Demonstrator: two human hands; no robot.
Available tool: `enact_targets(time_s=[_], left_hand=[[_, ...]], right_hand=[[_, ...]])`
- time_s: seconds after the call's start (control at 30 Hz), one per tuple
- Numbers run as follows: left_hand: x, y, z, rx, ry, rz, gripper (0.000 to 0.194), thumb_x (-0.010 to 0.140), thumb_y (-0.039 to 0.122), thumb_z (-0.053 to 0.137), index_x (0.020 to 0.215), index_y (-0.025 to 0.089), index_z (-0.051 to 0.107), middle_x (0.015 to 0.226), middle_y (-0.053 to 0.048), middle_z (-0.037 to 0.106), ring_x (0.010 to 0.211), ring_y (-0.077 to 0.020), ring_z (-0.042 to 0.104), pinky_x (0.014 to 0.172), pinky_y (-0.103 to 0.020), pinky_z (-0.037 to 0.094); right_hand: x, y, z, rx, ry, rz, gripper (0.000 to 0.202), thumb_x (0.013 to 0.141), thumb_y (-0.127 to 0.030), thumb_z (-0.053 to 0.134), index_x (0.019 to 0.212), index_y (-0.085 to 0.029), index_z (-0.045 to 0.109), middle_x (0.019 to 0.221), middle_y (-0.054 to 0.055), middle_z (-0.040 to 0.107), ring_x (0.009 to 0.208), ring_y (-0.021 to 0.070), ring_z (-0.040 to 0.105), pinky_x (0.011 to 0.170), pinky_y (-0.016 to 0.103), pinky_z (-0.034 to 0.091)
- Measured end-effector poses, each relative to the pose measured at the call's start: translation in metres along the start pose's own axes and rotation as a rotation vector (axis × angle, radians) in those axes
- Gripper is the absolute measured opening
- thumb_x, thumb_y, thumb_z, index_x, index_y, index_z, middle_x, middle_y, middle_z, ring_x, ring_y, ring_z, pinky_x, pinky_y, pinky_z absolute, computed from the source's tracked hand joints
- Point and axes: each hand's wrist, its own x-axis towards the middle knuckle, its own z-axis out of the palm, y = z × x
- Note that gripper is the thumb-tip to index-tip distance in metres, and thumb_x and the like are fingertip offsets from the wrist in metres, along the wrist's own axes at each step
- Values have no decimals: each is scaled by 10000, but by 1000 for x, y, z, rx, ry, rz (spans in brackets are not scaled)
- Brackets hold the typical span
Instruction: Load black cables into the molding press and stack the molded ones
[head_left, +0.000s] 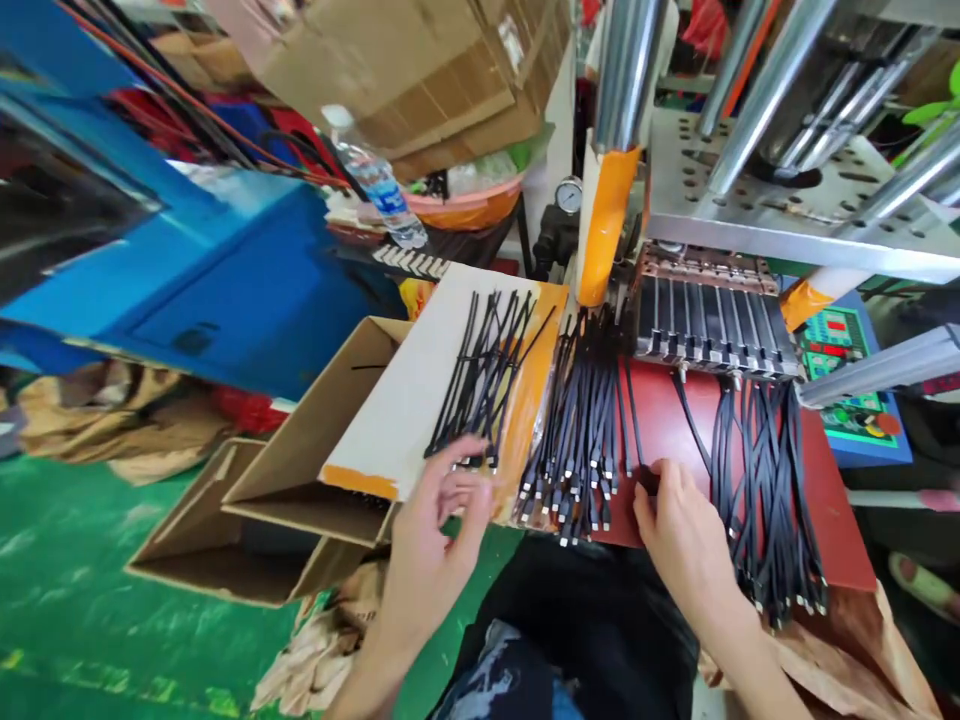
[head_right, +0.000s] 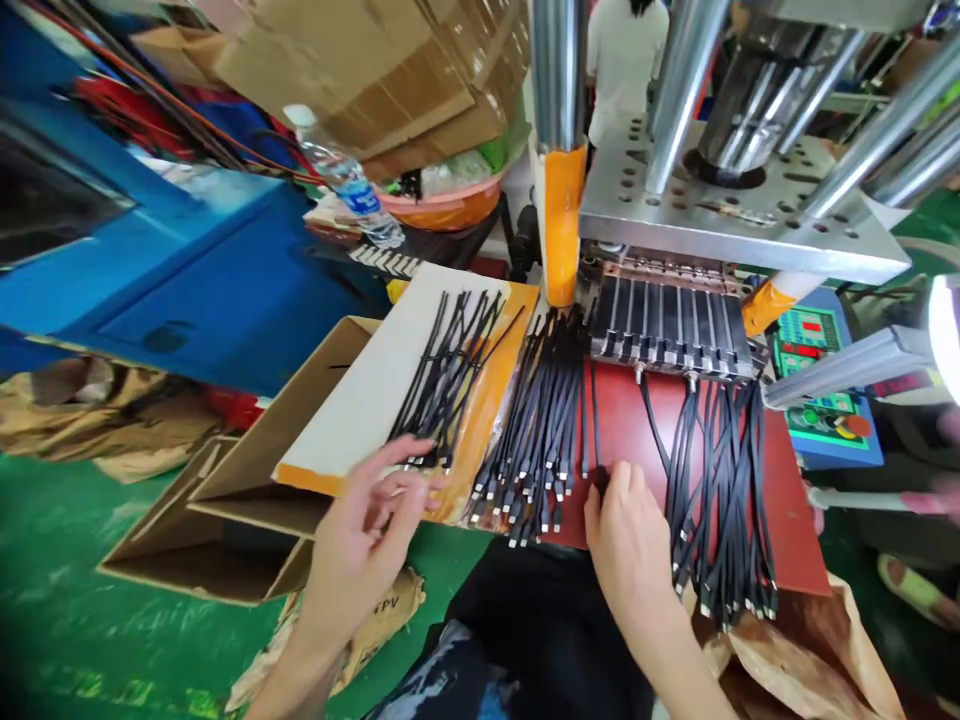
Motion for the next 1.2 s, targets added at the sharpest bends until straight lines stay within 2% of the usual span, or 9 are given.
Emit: enact_targets(time_s=[0.1,0.23,0.3,0.4,0.5,0.6,0.73,0.97,1.2], left_hand=[[-9,13,23,-110,-496,-66,362,1060,495,607,1291,233,696,1183,-107,775,1035,-265,766,995,-420,616],[-19,13,71,-422,-990,-387,692,946,518,789,1544,274,541,1509,-157,648,1365,-303,653,1193,-468,502],[-18,12,99,-634,-918,-504,735,890,528,850,1505,235,574,1492,-170,654,1364,-286,647,1191,-430,494],[-12,17,134,-839,-762,-537,504,924,540,804,1225,146,716,928,-74,777,851,-179,752,867,-296,598],[-5,23,151,-781,-783,-444,442,953,573,750,1000,135,722,607,28,635,539,-111,612,626,-232,518],[-2,25,152,-573,-836,-320,496,974,627,691,968,131,706,654,-14,707,579,-137,669,659,-252,546],[-1,22,151,-360,-883,-270,583,971,688,641,1004,111,712,847,-119,808,728,-217,789,744,-317,619],[0,23,152,-248,-886,-202,535,1033,612,581,1051,98,730,1009,-181,830,896,-275,834,854,-365,662],[-6,26,124,13,-878,-93,427,1096,496,507,1031,158,761,1010,-123,845,938,-253,830,856,-312,642]], right_hand=[[1,-4,7,-12,-13,80,185,1051,-251,434,920,-230,563,837,127,704,701,291,694,615,378,435],[-15,8,-17,251,-80,113,174,1034,-287,504,888,-221,571,805,69,717,710,233,685,669,338,444],[-37,16,-36,427,-227,114,199,1038,-284,499,872,-218,585,774,23,701,687,186,664,657,295,439],[-63,27,-56,545,-415,129,258,1060,-312,497,844,-223,606,712,-16,666,633,153,627,605,258,414],[-68,34,-51,268,-190,289,265,1055,-440,583,941,-205,629,786,16,685,657,180,644,610,276,405],[-63,37,-32,-127,-63,385,223,1052,-397,604,996,-182,621,891,72,711,666,212,671,560,303,318],[-59,47,-21,-207,-81,277,215,1087,-254,488,913,-196,601,800,43,689,677,199,685,560,312,283],[-70,52,-35,46,65,272,367,1103,-524,484,983,-201,609,877,63,726,726,219,699,639,306,392],[-103,11,-1,532,-225,326,364,1060,-534,556,908,-214,642,724,7,676,634,193,643,608,290,414]])
